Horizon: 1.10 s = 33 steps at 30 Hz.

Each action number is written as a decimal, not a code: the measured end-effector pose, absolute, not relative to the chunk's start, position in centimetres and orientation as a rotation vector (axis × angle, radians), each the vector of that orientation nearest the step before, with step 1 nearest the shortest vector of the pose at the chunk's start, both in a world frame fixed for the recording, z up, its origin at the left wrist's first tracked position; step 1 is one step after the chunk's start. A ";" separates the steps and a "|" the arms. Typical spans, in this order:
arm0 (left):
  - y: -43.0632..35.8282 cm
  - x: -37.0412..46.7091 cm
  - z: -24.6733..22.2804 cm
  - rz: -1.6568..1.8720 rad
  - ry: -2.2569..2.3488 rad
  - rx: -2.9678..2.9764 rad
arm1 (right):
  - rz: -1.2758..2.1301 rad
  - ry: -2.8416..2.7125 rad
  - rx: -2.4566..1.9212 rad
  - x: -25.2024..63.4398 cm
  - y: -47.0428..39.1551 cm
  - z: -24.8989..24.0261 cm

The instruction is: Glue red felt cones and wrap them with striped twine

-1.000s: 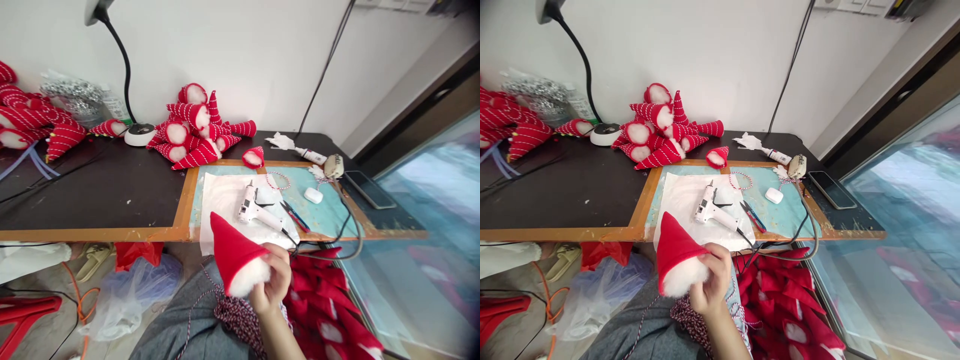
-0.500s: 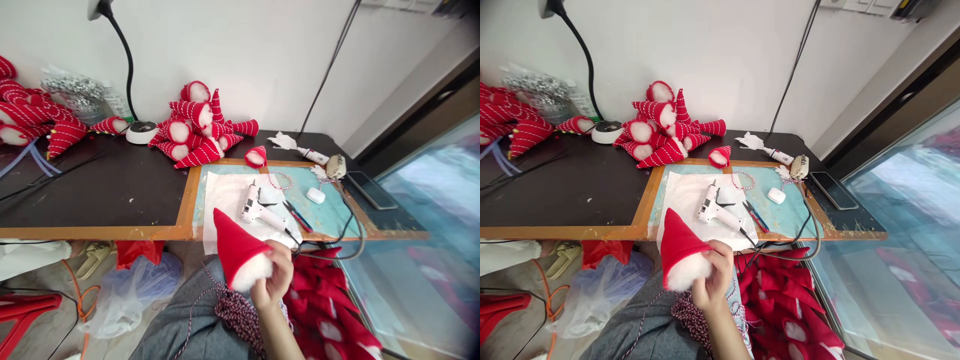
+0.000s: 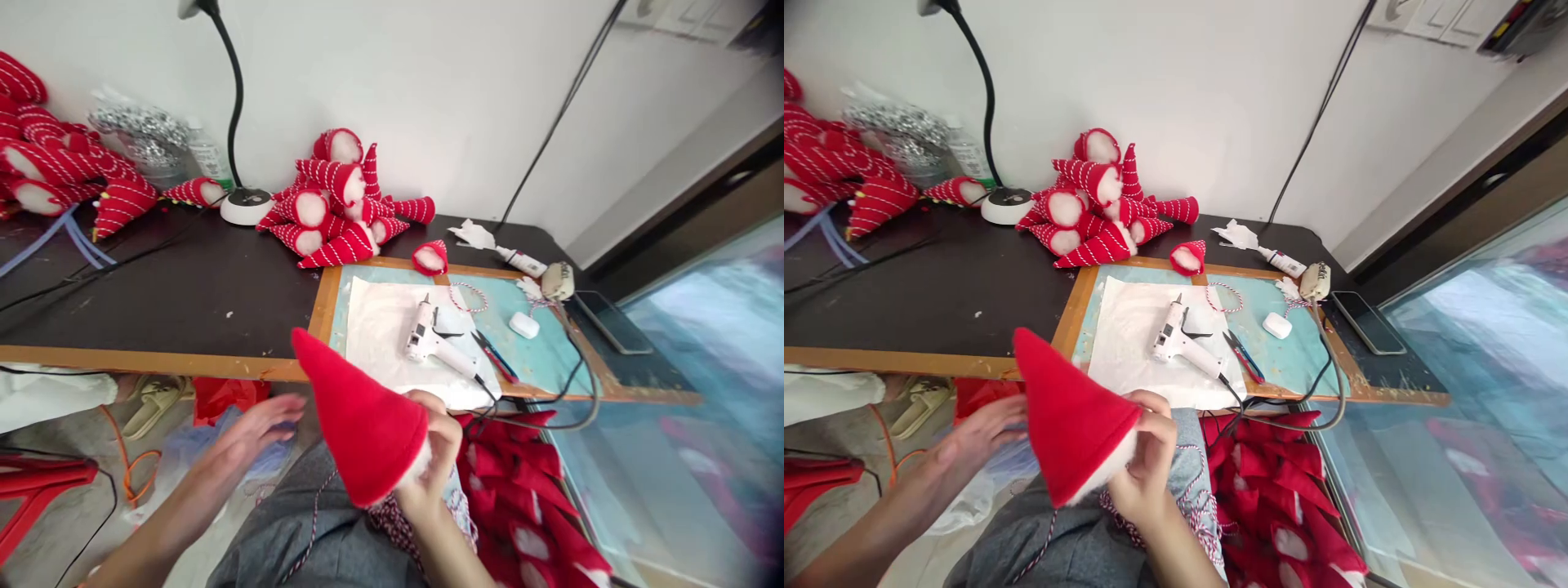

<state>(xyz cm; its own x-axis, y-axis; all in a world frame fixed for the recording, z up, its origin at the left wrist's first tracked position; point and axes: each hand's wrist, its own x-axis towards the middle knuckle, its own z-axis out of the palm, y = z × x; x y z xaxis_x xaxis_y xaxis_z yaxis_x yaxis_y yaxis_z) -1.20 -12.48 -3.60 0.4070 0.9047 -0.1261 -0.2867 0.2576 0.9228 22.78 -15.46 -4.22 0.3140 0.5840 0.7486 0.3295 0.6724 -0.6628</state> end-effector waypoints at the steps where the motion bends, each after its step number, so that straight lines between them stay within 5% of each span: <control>1: -11.8 -0.1 -3.5 0.979 0.710 0.979 | 0.263 -1.291 -0.865 22.1 -15.6 -4.1; 7: -9.2 6.3 -1.0 1.058 0.665 0.592 | 0.542 -1.575 -0.974 24.3 -16.4 -3.4; 17: -8.4 6.3 -0.6 0.872 0.879 0.934 | -0.416 -1.942 -1.836 35.5 -9.3 -3.6; 24: -9.1 6.2 0.3 0.854 1.007 1.189 | -0.407 -1.935 -1.716 34.7 -7.8 -3.7; 33: -10.3 5.9 1.4 0.877 1.159 1.868 | -0.132 -1.644 -1.251 29.6 -16.8 -0.1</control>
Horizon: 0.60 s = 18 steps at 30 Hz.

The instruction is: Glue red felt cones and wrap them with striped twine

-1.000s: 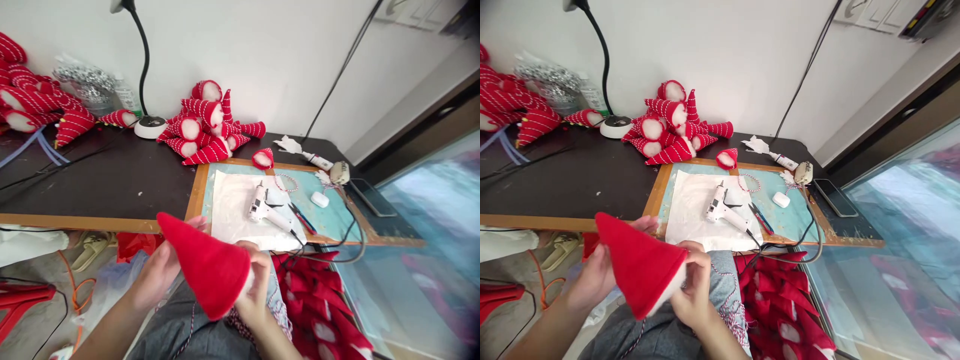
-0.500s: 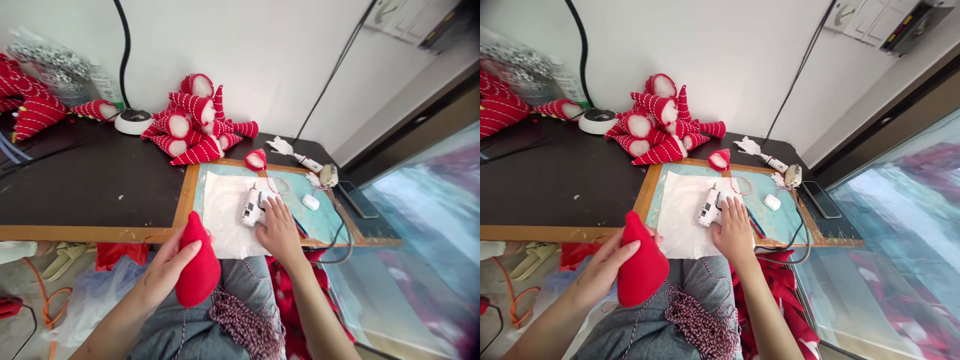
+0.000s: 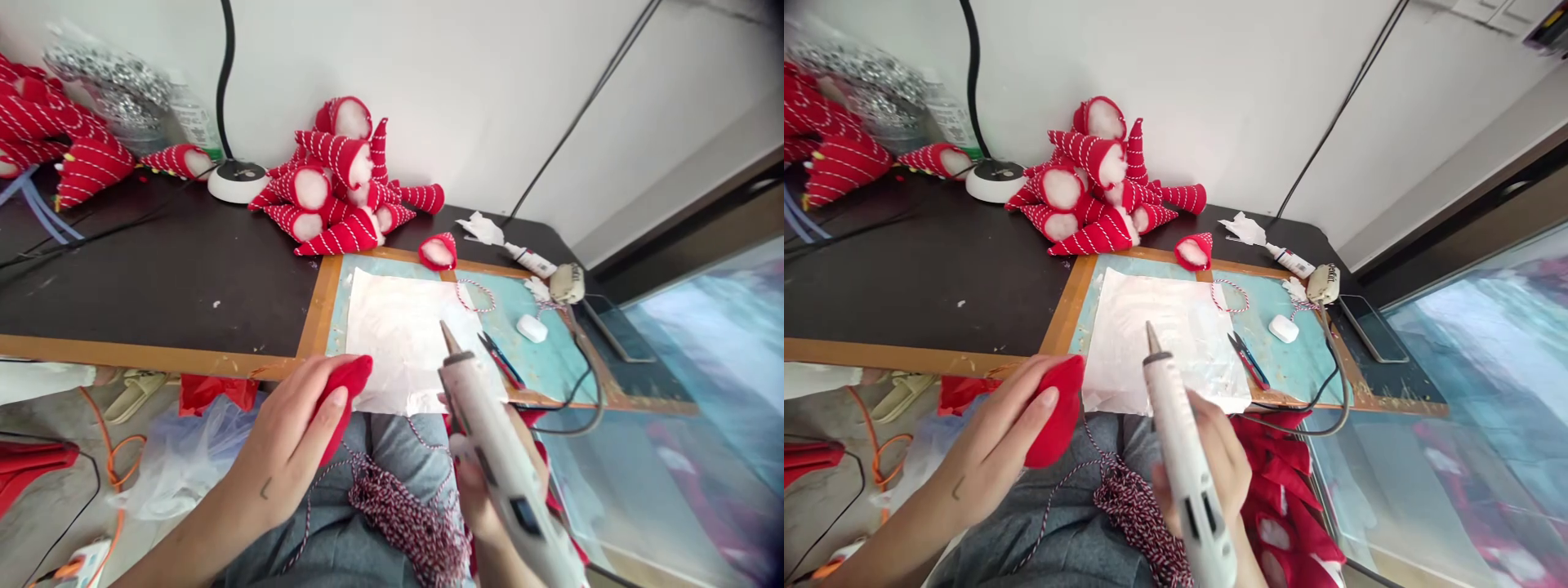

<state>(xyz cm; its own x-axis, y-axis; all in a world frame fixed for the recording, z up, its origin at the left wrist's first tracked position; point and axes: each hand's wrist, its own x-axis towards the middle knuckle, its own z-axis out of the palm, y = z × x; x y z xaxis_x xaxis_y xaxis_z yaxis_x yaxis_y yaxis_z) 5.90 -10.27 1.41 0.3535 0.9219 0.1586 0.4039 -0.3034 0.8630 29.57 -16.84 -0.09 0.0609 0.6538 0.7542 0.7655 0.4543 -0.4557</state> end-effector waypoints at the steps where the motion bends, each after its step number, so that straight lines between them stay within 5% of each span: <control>1: -10.2 6.0 1.8 0.883 1.167 1.951 | -0.083 -1.655 -1.223 28.9 -17.5 0.2; 18: -10.3 6.2 2.1 1.097 1.300 2.218 | 0.052 -1.729 -1.261 25.9 -18.4 -0.1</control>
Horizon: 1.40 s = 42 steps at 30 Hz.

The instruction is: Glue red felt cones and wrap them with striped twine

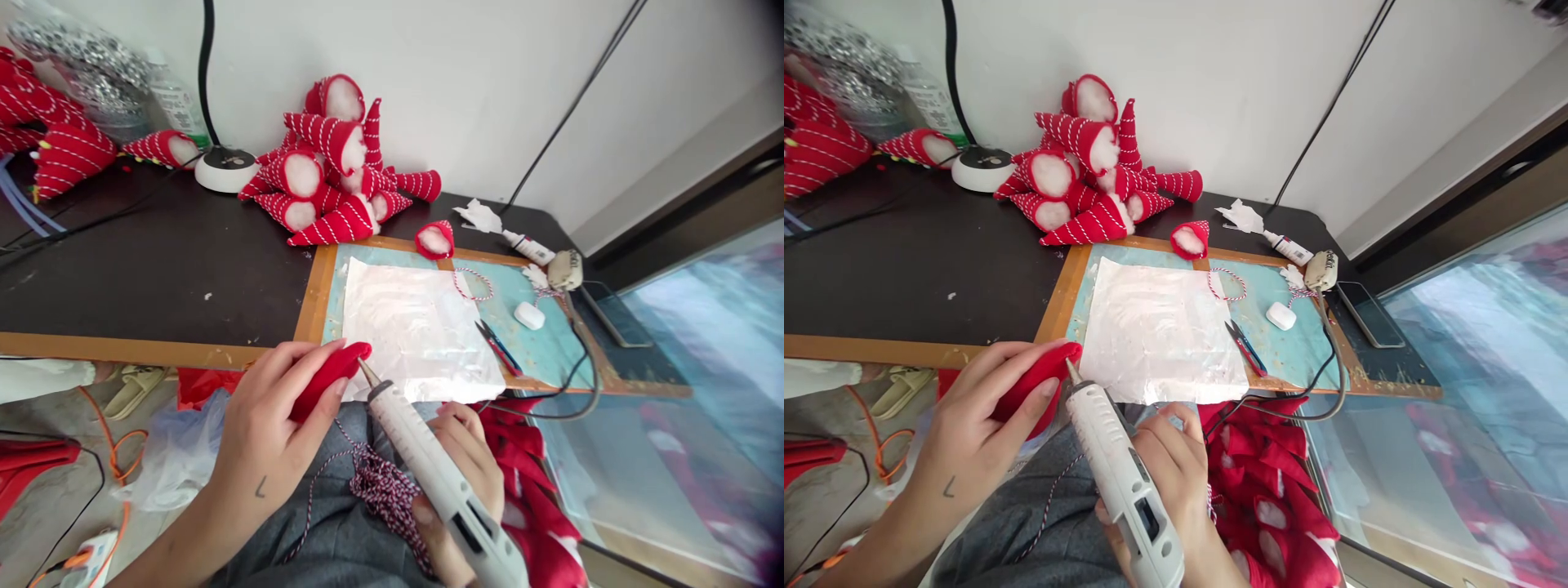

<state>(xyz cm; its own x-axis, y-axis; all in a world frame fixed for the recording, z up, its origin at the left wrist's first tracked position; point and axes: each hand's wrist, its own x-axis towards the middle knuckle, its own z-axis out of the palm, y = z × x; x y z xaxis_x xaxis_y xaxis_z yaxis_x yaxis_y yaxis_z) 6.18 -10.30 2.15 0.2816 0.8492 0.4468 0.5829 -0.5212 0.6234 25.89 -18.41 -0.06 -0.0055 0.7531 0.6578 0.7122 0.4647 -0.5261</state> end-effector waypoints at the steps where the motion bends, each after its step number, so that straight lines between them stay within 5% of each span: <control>1: -10.3 6.2 2.2 1.093 1.306 2.224 | 0.033 -1.728 -1.259 25.8 -18.3 -0.1; 42: -10.2 6.7 2.3 1.129 1.331 2.302 | 0.020 -1.780 -1.307 26.5 -18.4 -0.2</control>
<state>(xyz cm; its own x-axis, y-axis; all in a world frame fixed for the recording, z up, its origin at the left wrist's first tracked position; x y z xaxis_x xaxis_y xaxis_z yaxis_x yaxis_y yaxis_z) 6.68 -10.21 2.30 0.2816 0.8204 0.4976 0.6246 -0.5504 0.5541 26.52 -18.39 -0.19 -0.0368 0.7683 0.6390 0.7539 0.4411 -0.4869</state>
